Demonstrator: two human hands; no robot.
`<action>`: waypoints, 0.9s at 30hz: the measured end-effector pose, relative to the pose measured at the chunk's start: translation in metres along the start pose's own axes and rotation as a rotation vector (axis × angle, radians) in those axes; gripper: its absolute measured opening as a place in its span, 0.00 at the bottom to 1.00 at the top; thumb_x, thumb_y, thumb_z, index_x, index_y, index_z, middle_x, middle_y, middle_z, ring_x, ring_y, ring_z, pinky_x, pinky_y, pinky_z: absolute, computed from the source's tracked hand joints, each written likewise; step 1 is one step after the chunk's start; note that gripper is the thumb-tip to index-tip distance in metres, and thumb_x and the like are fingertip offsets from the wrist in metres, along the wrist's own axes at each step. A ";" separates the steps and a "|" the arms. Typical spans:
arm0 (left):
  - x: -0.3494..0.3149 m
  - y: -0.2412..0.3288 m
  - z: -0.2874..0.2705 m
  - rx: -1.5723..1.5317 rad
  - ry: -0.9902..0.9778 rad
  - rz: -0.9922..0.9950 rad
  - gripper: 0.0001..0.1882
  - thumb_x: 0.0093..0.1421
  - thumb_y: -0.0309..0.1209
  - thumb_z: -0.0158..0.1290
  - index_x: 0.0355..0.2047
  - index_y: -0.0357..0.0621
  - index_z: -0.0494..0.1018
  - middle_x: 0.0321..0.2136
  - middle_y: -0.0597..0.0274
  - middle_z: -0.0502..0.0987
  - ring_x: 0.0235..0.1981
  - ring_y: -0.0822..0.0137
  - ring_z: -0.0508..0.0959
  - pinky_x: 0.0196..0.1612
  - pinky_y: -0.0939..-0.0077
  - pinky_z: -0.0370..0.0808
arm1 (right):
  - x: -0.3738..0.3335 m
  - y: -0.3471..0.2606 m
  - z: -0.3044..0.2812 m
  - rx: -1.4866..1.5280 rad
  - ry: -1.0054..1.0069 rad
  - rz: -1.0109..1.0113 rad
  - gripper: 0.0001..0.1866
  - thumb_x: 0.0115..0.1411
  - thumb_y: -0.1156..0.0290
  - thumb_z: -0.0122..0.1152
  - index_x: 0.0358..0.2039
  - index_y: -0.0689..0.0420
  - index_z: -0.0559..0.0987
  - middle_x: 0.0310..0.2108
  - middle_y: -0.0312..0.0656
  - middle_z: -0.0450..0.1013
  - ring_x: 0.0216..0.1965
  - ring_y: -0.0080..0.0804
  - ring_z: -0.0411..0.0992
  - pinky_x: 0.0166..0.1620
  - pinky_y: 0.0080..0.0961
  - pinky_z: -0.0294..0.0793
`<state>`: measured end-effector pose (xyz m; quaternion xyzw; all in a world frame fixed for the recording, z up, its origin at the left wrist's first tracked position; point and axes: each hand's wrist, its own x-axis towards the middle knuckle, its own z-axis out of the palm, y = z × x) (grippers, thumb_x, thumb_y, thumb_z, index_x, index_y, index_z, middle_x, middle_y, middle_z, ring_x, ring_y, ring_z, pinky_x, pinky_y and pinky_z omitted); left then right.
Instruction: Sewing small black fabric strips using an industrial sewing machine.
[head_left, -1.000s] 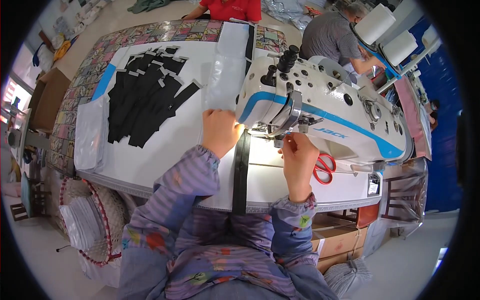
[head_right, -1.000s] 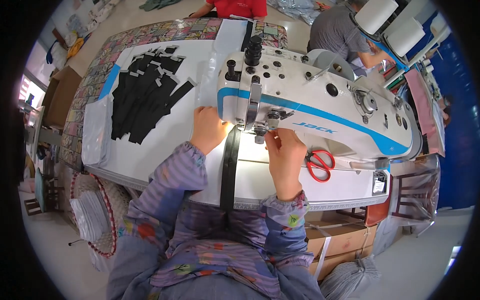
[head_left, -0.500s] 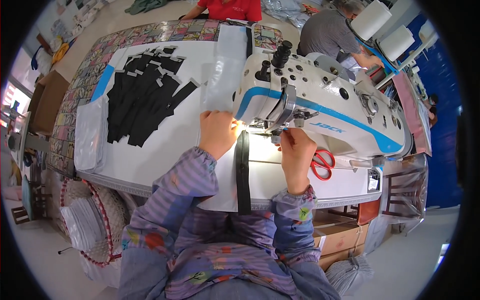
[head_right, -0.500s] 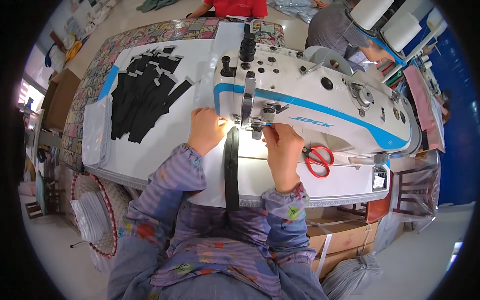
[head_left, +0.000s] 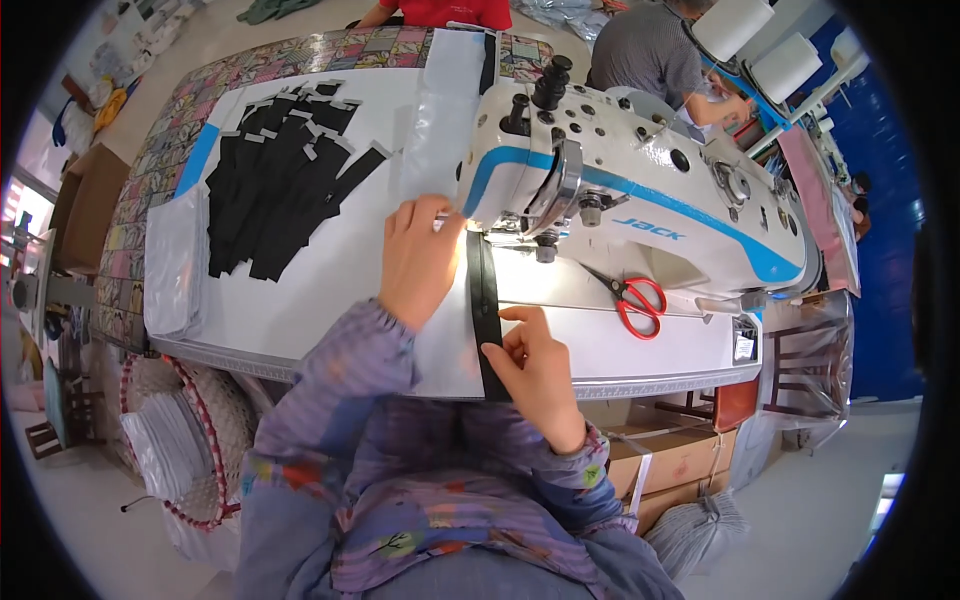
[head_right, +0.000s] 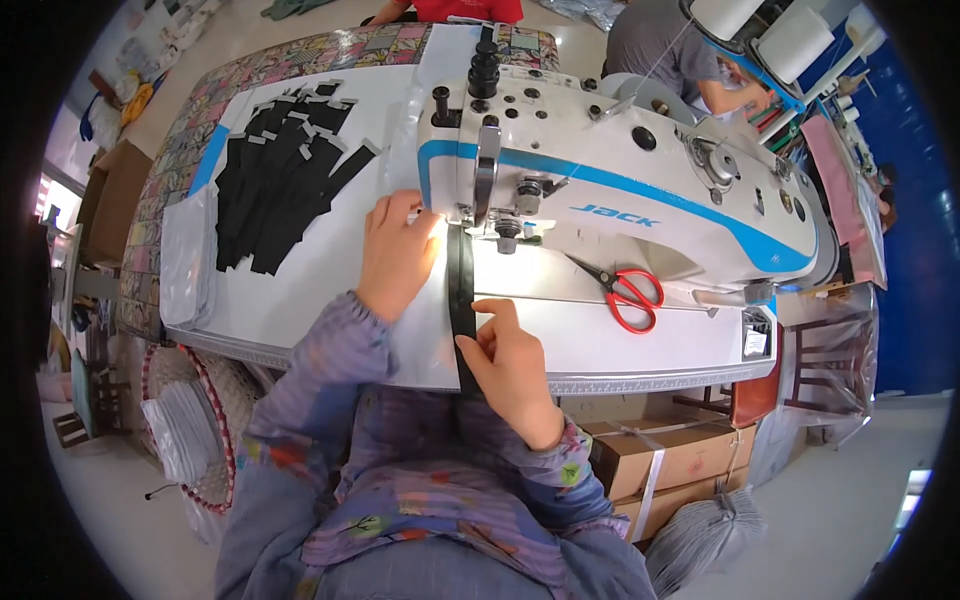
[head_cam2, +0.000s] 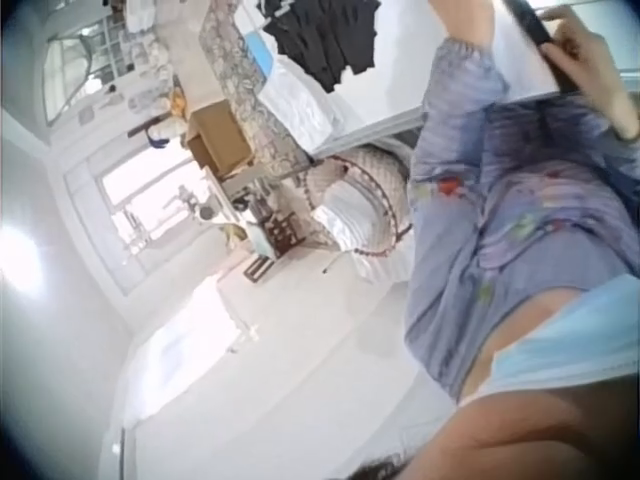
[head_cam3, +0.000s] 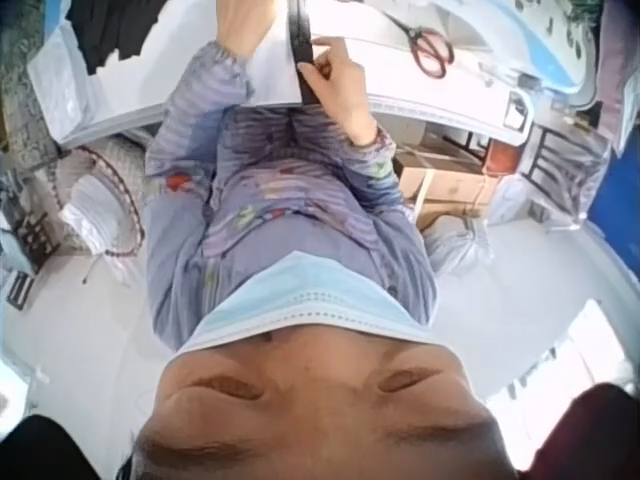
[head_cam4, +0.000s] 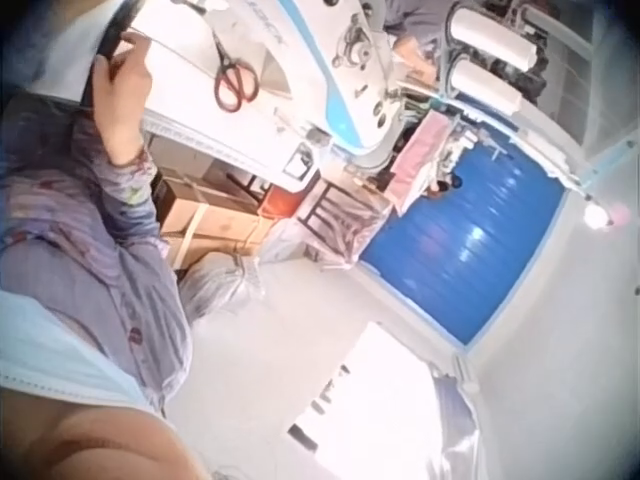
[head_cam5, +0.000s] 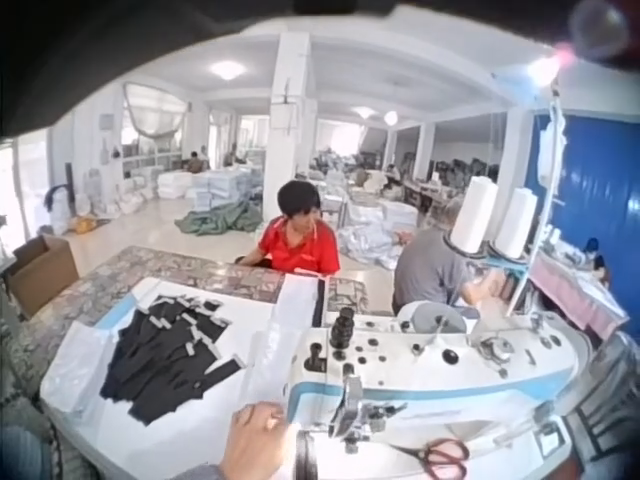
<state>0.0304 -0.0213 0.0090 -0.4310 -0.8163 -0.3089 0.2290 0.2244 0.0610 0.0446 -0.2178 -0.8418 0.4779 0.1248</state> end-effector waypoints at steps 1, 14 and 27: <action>-0.006 0.006 -0.008 -0.003 -0.003 0.004 0.09 0.54 0.27 0.60 0.37 0.46 0.79 0.35 0.62 0.76 0.39 0.57 0.77 0.48 0.56 0.69 | -0.001 -0.001 -0.005 0.171 -0.036 0.094 0.18 0.61 0.81 0.66 0.49 0.61 0.71 0.25 0.34 0.72 0.26 0.16 0.70 0.29 0.16 0.67; -0.024 0.011 -0.045 -0.729 -0.333 -0.200 0.07 0.63 0.30 0.59 0.36 0.38 0.79 0.32 0.56 0.78 0.33 0.52 0.79 0.36 0.64 0.75 | 0.028 0.018 0.015 -0.111 0.164 -0.433 0.10 0.56 0.84 0.61 0.40 0.63 0.81 0.42 0.46 0.78 0.41 0.45 0.77 0.43 0.32 0.76; -0.042 0.029 -0.058 -0.154 -0.358 0.263 0.20 0.54 0.32 0.56 0.48 0.43 0.77 0.37 0.65 0.76 0.42 0.62 0.78 0.48 0.64 0.74 | -0.020 0.020 0.016 -0.297 0.057 -0.485 0.17 0.51 0.76 0.70 0.43 0.58 0.82 0.46 0.41 0.76 0.50 0.45 0.73 0.64 0.50 0.68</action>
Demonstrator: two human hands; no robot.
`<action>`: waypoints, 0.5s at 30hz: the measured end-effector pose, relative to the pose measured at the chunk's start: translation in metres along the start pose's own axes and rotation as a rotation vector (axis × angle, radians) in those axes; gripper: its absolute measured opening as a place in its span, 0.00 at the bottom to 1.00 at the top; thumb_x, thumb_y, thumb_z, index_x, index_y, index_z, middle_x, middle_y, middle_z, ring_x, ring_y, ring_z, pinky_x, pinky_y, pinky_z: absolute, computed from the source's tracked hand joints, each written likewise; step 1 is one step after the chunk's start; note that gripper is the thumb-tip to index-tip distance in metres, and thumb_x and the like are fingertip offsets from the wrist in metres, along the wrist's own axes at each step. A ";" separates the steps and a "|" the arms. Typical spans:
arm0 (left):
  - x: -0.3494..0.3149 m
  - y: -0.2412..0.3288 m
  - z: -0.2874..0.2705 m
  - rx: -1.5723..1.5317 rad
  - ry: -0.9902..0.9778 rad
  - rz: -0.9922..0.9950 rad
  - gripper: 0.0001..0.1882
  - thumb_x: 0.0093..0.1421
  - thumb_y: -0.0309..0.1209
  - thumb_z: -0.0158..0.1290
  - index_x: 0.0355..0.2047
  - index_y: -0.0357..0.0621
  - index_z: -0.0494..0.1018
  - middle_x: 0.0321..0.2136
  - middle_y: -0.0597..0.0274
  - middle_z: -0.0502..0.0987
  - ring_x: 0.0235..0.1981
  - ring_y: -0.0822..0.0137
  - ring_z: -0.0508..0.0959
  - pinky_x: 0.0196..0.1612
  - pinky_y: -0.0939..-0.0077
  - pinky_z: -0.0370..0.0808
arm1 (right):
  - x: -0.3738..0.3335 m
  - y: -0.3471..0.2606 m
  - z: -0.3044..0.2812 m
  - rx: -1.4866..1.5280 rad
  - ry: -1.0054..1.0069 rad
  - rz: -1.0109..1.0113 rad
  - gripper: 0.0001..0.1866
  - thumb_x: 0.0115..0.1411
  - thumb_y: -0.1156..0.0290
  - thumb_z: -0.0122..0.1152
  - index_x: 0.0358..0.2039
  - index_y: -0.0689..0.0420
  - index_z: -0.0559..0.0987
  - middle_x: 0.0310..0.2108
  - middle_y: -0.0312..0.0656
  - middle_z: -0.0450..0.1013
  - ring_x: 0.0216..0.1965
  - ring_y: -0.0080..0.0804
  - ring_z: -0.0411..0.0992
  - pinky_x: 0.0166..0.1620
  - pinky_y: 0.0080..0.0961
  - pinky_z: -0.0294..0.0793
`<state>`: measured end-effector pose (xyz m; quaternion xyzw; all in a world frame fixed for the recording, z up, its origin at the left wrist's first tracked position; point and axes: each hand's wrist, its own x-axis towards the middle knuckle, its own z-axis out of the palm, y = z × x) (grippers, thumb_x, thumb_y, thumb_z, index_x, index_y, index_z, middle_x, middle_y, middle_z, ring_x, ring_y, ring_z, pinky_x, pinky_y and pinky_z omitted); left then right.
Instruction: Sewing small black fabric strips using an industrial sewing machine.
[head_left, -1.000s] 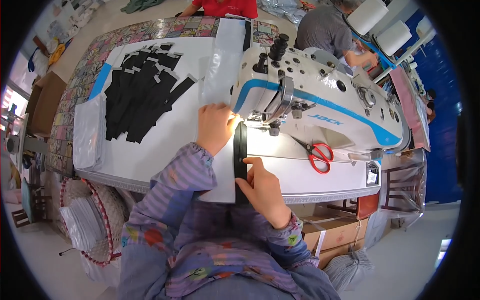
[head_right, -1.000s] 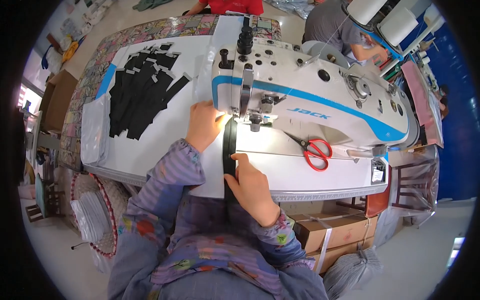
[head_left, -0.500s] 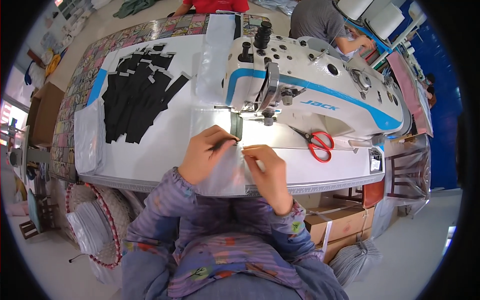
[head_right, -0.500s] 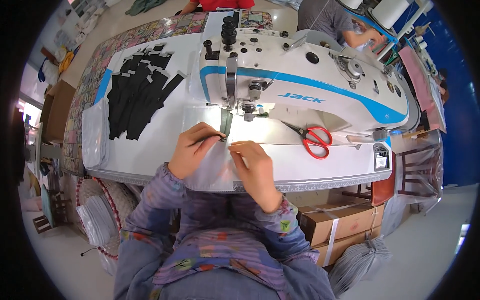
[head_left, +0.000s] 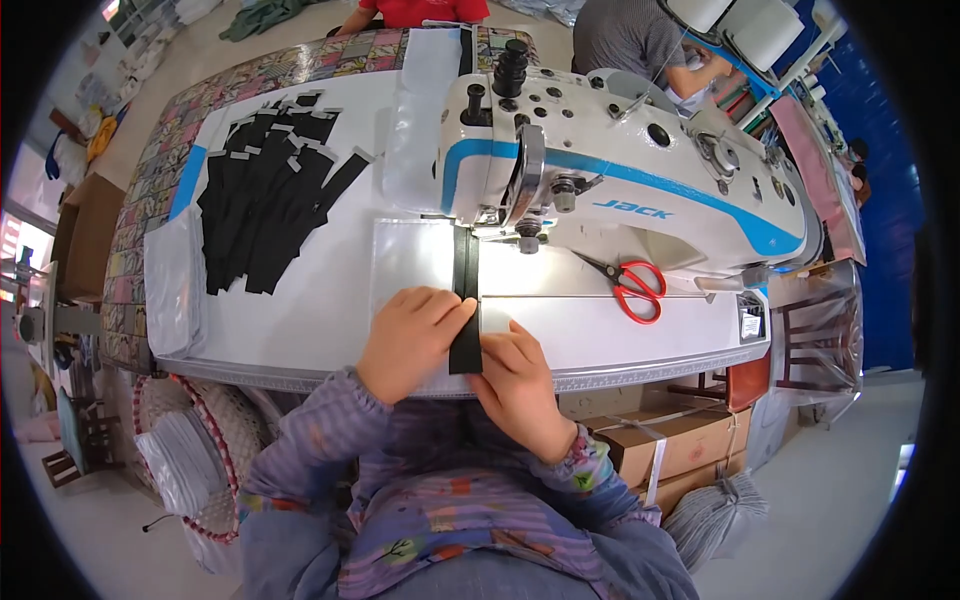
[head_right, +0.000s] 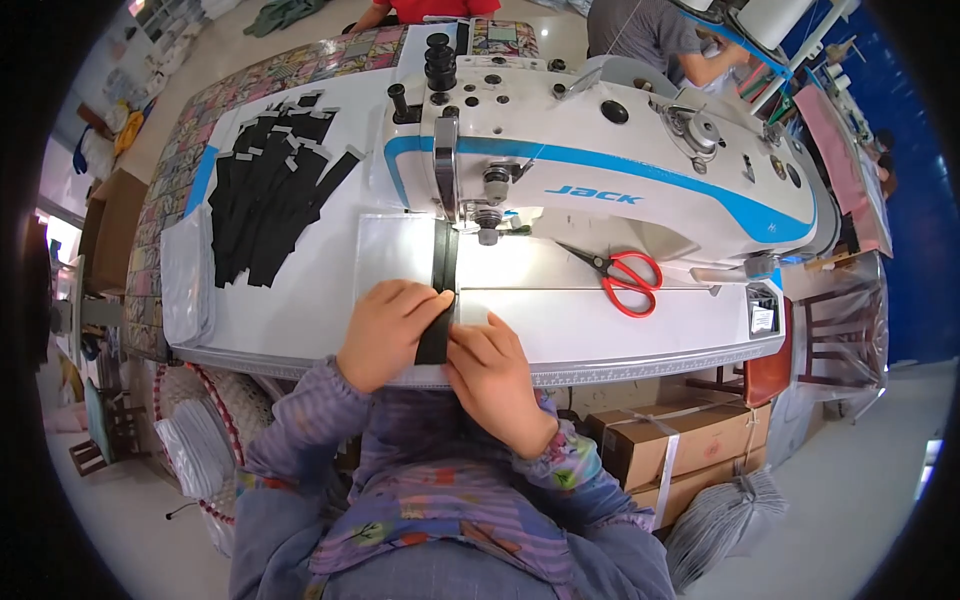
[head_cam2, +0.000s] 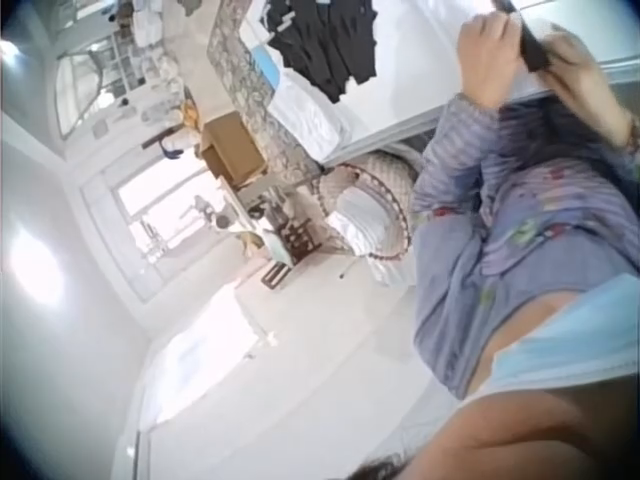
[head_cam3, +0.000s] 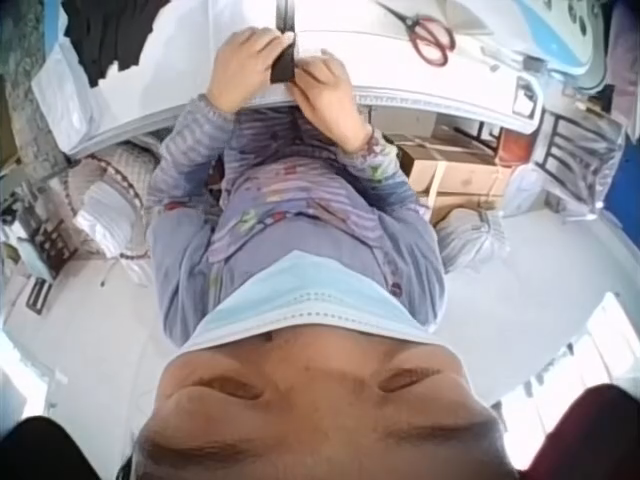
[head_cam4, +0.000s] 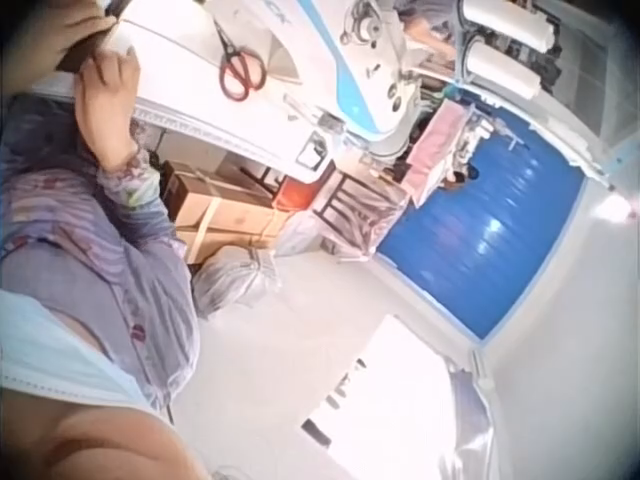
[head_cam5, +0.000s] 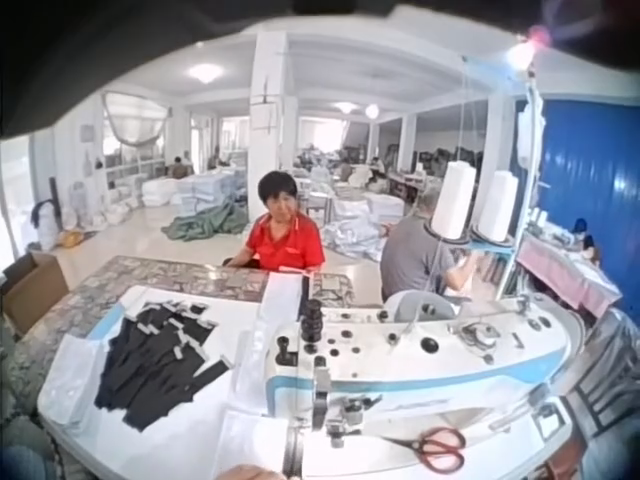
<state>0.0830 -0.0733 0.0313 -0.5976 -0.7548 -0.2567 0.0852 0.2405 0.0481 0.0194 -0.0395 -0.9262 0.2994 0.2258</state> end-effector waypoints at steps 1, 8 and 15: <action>-0.001 0.002 0.000 -0.001 -0.001 -0.001 0.20 0.54 0.32 0.56 0.48 0.43 0.77 0.37 0.65 0.76 0.42 0.62 0.78 0.48 0.64 0.74 | -0.002 -0.002 0.000 0.000 -0.011 -0.002 0.17 0.51 0.76 0.70 0.43 0.58 0.82 0.46 0.41 0.76 0.50 0.45 0.73 0.64 0.50 0.68; 0.008 -0.018 -0.001 -0.332 0.105 -0.173 0.11 0.60 0.28 0.56 0.42 0.43 0.80 0.37 0.58 0.78 0.41 0.54 0.77 0.46 0.62 0.75 | 0.016 0.006 -0.007 0.024 0.049 0.055 0.16 0.54 0.77 0.67 0.45 0.59 0.82 0.43 0.42 0.76 0.45 0.45 0.73 0.53 0.42 0.73; 0.016 -0.029 0.004 -0.543 0.051 -0.326 0.07 0.66 0.30 0.55 0.35 0.39 0.78 0.33 0.54 0.76 0.37 0.50 0.76 0.40 0.59 0.72 | 0.059 0.035 0.014 -0.116 0.130 0.014 0.13 0.53 0.80 0.64 0.40 0.58 0.81 0.37 0.41 0.73 0.39 0.44 0.70 0.42 0.37 0.70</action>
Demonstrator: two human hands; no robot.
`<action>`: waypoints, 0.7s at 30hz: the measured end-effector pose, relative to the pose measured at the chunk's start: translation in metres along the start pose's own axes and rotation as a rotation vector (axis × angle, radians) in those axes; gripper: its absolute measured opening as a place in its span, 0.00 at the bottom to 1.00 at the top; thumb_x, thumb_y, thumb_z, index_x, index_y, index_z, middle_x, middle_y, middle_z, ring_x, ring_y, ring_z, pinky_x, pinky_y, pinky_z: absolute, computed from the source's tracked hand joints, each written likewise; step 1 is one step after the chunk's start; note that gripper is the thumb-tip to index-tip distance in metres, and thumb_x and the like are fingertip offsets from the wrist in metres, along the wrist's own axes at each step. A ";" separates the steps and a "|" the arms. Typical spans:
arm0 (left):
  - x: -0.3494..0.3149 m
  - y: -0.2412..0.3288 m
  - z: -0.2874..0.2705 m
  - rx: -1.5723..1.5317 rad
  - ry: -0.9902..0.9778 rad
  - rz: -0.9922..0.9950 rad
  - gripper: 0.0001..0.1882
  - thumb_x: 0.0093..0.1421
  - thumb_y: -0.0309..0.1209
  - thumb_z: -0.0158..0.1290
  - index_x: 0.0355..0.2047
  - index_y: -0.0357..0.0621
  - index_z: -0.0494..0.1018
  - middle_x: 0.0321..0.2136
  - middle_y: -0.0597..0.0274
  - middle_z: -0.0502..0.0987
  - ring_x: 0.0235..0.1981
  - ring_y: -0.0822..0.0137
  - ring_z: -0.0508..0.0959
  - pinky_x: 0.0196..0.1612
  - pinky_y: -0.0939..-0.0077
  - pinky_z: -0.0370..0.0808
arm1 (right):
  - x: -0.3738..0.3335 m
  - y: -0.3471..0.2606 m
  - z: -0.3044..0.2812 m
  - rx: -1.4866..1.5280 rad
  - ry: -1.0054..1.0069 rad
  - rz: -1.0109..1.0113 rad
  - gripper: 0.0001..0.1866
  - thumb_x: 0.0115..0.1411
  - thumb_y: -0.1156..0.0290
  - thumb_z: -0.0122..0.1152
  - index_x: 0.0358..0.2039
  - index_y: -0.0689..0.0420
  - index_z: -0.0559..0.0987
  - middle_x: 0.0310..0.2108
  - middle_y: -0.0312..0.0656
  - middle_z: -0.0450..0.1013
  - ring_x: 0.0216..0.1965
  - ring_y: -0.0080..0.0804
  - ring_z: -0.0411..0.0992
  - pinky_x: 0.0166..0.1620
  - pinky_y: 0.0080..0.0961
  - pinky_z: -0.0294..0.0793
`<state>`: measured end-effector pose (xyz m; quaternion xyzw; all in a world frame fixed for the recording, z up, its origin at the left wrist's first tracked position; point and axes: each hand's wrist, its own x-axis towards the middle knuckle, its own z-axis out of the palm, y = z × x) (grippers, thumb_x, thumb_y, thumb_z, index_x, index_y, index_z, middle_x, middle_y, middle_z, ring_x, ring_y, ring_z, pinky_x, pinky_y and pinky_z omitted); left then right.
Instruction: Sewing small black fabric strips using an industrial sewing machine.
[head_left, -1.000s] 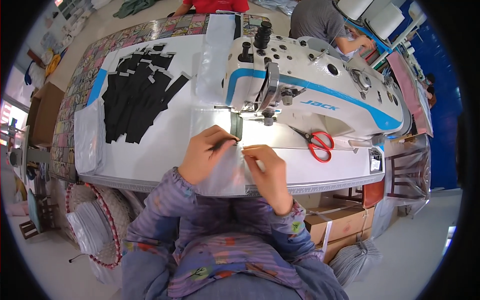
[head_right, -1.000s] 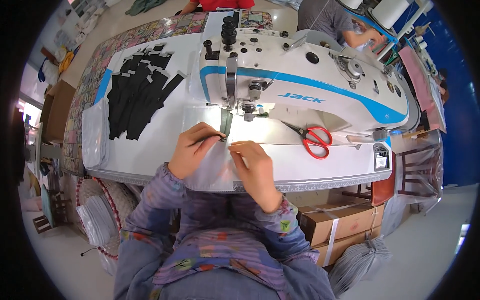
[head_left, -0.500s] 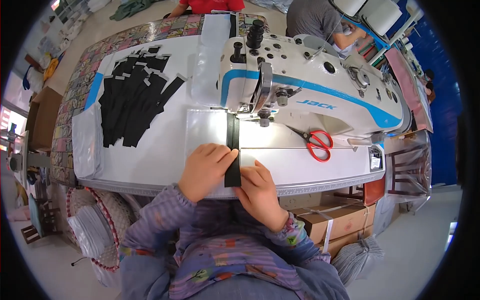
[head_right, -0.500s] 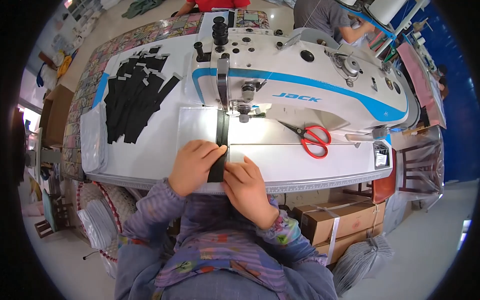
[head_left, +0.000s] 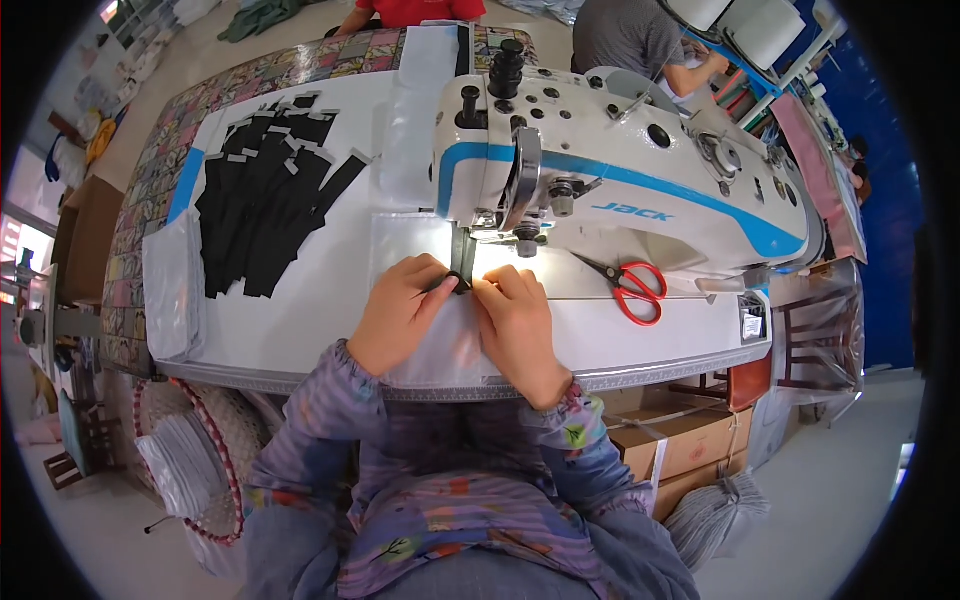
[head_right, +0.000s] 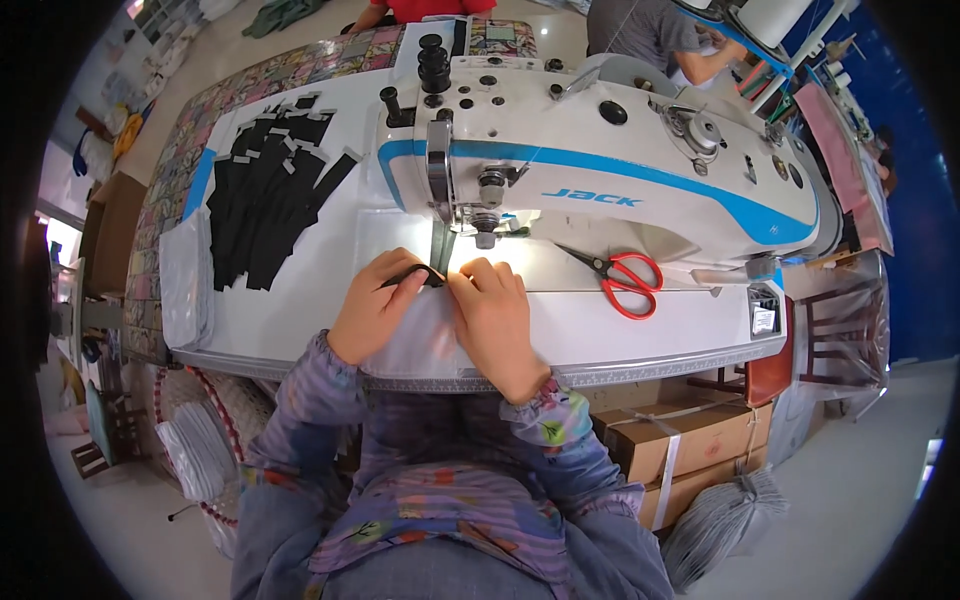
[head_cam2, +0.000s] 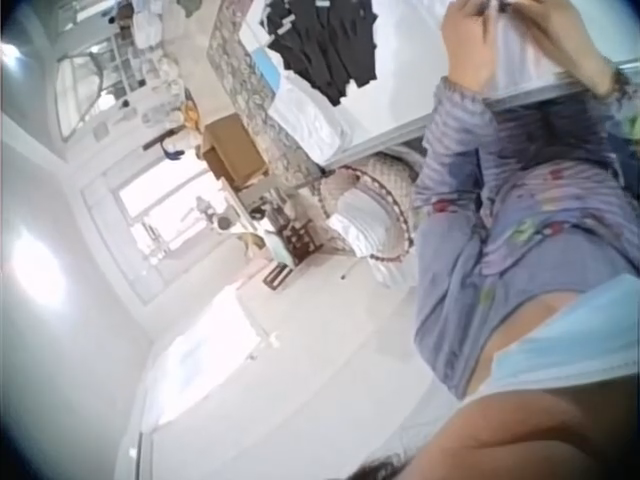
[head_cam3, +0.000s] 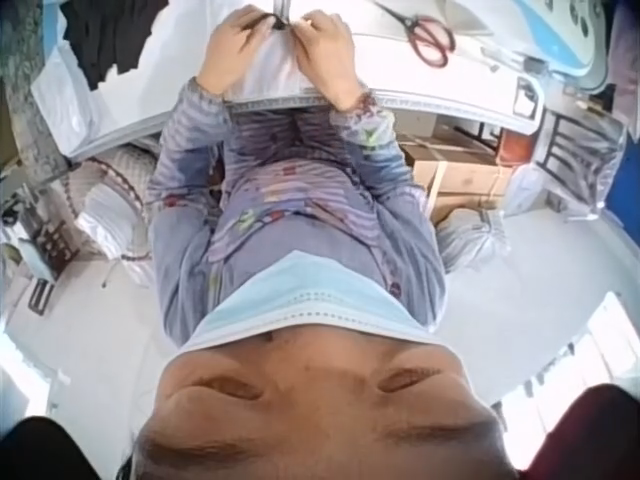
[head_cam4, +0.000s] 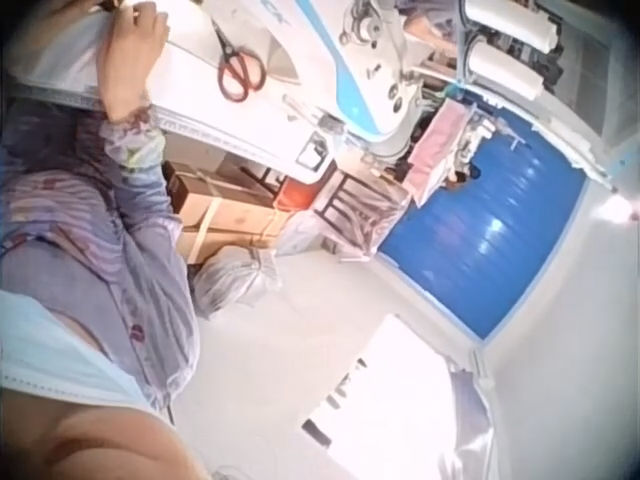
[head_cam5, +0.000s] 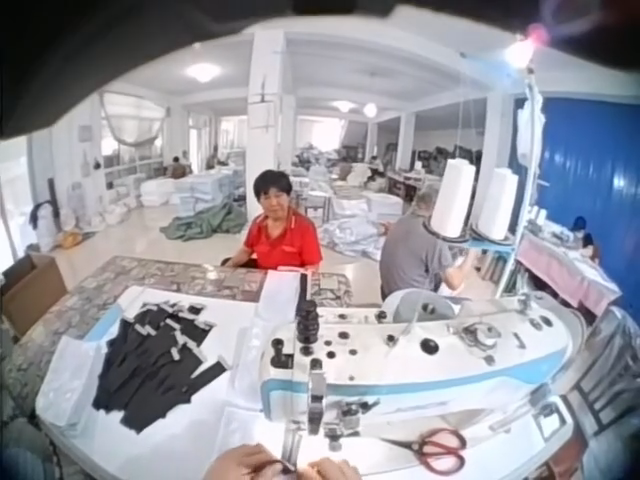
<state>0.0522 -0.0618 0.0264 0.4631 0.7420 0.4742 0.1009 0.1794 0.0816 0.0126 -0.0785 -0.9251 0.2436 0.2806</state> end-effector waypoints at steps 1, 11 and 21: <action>0.001 -0.001 0.000 -0.008 0.006 0.000 0.07 0.66 0.30 0.55 0.35 0.39 0.78 0.32 0.54 0.76 0.37 0.50 0.76 0.39 0.58 0.72 | 0.001 0.000 0.001 0.000 -0.006 0.004 0.12 0.53 0.79 0.64 0.40 0.58 0.81 0.37 0.40 0.73 0.39 0.44 0.69 0.42 0.38 0.70; -0.018 0.020 0.011 0.639 -0.029 0.354 0.17 0.52 0.28 0.57 0.44 0.41 0.78 0.37 0.65 0.76 0.45 0.62 0.78 0.56 0.64 0.74 | -0.056 -0.033 -0.023 0.039 -0.134 -0.003 0.14 0.54 0.73 0.70 0.42 0.57 0.83 0.47 0.40 0.74 0.51 0.44 0.70 0.64 0.53 0.66; -0.004 0.009 0.019 0.574 -0.022 0.266 0.19 0.54 0.29 0.58 0.47 0.41 0.77 0.41 0.62 0.76 0.48 0.58 0.77 0.52 0.63 0.76 | -0.052 -0.029 -0.022 -0.039 -0.098 -0.039 0.14 0.54 0.72 0.71 0.42 0.56 0.83 0.43 0.39 0.74 0.50 0.43 0.71 0.61 0.52 0.68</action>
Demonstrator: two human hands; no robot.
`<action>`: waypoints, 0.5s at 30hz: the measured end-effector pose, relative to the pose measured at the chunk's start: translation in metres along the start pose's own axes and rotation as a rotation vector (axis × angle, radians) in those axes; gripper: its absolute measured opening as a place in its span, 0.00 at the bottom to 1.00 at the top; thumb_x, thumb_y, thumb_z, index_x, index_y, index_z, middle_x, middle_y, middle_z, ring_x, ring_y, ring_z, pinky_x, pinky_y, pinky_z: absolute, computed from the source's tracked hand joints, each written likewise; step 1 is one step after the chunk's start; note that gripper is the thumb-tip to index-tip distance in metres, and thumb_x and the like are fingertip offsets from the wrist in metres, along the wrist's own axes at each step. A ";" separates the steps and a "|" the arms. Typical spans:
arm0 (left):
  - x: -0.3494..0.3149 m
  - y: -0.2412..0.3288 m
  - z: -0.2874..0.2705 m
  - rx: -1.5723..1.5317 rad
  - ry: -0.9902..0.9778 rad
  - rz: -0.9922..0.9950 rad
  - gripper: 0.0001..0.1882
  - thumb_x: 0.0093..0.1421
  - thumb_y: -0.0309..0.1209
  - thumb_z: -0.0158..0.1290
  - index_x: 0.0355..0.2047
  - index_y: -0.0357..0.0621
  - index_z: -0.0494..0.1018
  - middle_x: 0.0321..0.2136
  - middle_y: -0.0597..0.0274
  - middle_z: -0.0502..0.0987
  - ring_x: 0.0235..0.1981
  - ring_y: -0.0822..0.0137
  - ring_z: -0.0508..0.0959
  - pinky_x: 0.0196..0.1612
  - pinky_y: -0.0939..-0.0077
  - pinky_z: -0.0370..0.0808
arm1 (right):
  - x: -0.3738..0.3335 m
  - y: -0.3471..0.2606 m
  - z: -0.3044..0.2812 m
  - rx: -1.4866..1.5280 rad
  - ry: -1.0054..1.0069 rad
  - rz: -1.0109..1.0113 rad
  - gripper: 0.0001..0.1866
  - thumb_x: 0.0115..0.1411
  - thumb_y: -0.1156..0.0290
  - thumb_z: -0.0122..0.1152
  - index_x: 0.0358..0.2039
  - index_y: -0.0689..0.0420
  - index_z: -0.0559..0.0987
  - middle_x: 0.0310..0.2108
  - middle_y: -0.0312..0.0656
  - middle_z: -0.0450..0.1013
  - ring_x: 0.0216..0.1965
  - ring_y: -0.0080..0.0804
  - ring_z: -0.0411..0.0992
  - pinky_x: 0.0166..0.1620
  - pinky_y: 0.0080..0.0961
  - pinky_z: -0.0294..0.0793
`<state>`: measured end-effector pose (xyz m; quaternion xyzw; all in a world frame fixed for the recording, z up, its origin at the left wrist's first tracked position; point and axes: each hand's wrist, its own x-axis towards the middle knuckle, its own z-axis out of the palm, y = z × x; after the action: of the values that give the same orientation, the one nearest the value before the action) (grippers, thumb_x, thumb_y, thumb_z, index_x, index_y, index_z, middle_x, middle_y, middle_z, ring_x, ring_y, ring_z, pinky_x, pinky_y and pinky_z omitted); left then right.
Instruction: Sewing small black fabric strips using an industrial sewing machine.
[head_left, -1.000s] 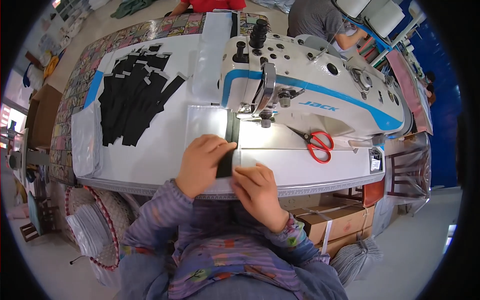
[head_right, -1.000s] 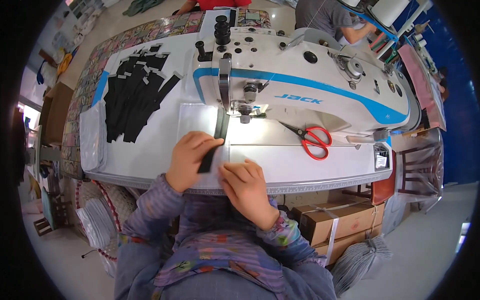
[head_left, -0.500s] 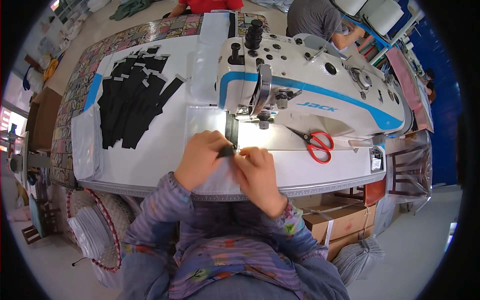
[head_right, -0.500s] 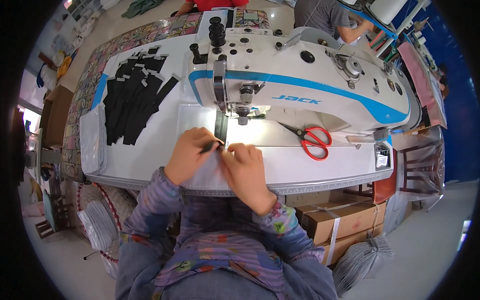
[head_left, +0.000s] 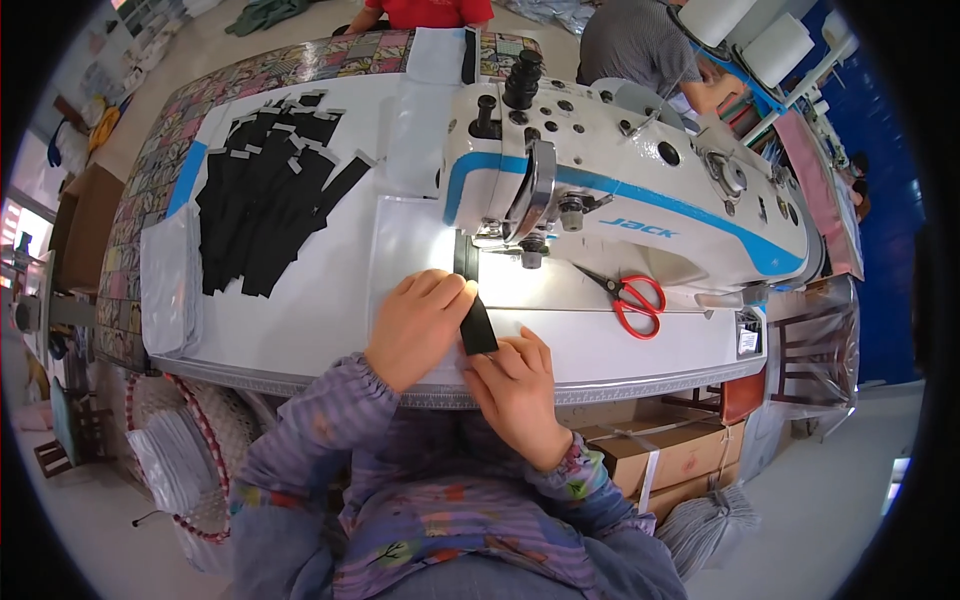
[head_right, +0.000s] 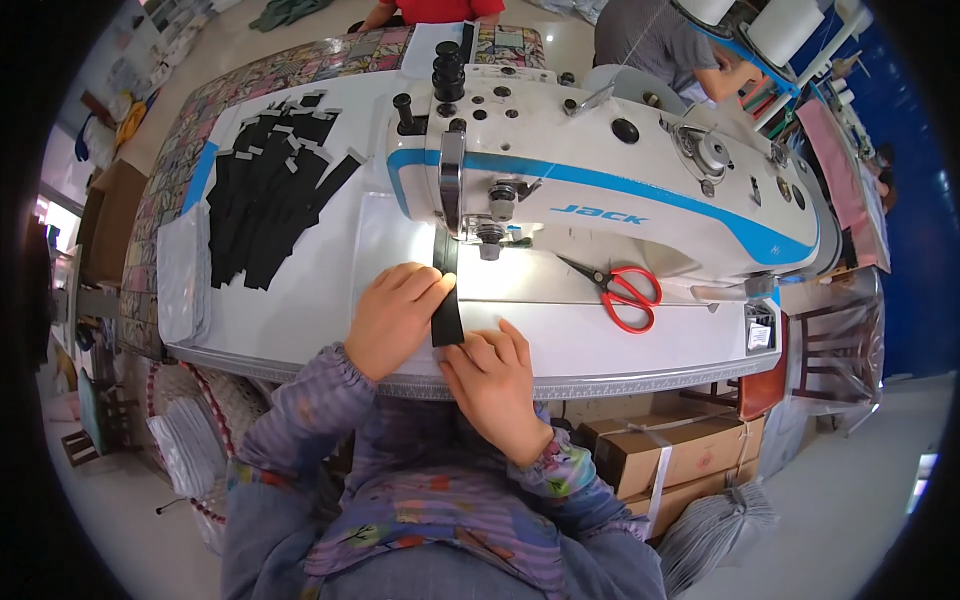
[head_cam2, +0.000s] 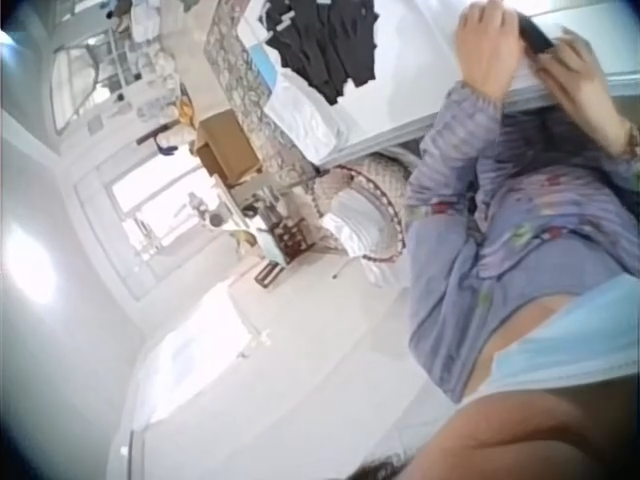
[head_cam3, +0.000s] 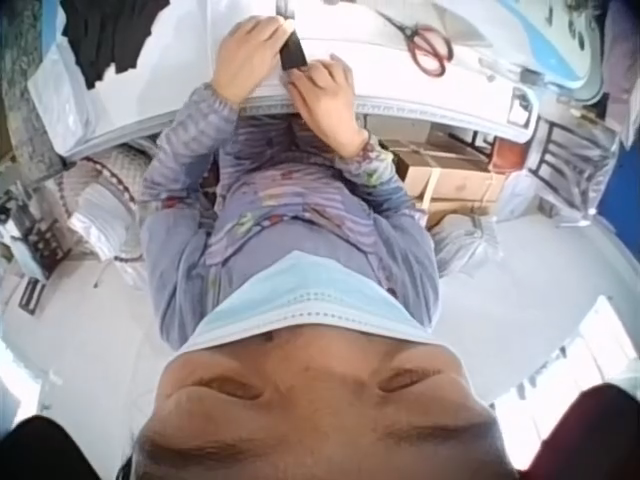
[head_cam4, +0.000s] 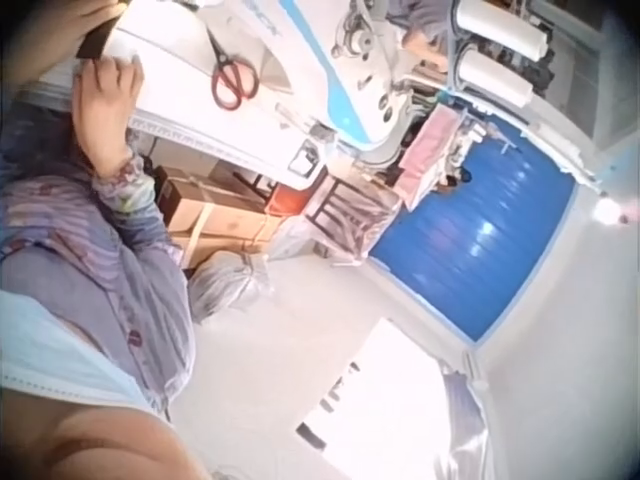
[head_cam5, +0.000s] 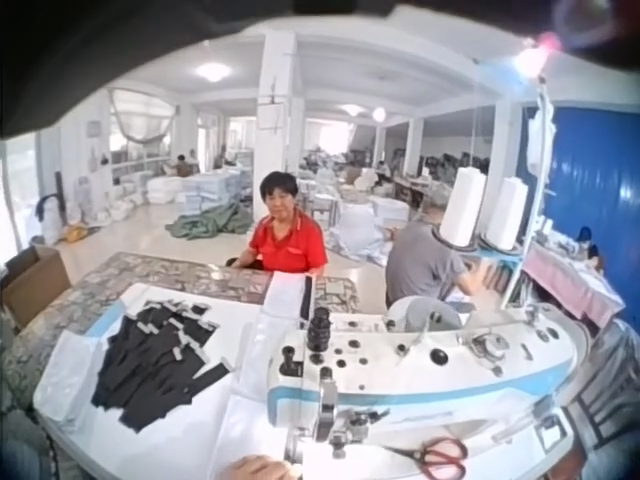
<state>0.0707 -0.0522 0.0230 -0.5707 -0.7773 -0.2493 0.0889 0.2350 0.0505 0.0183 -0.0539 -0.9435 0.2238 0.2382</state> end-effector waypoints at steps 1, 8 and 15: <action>0.002 -0.002 0.001 0.010 0.031 0.015 0.18 0.53 0.29 0.57 0.46 0.41 0.77 0.40 0.63 0.75 0.48 0.59 0.77 0.51 0.64 0.75 | 0.003 0.001 0.000 -0.016 0.012 0.010 0.14 0.54 0.71 0.71 0.42 0.56 0.83 0.43 0.39 0.74 0.50 0.43 0.71 0.61 0.52 0.68; 0.014 -0.021 0.012 0.006 0.045 0.027 0.14 0.53 0.28 0.56 0.41 0.43 0.77 0.37 0.65 0.75 0.46 0.61 0.77 0.49 0.65 0.75 | 0.024 0.011 0.001 -0.059 0.001 0.004 0.17 0.54 0.71 0.70 0.45 0.56 0.82 0.43 0.40 0.74 0.50 0.44 0.70 0.60 0.49 0.68; 0.020 -0.028 0.007 0.039 0.040 0.043 0.13 0.52 0.29 0.58 0.40 0.46 0.78 0.38 0.66 0.75 0.45 0.61 0.77 0.47 0.66 0.76 | 0.033 0.026 0.000 0.013 0.011 -0.005 0.16 0.55 0.74 0.68 0.45 0.56 0.82 0.46 0.39 0.77 0.49 0.42 0.72 0.59 0.47 0.68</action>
<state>0.0393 -0.0383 0.0177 -0.5804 -0.7676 -0.2436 0.1209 0.2063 0.0807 0.0203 -0.0511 -0.9409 0.2291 0.2441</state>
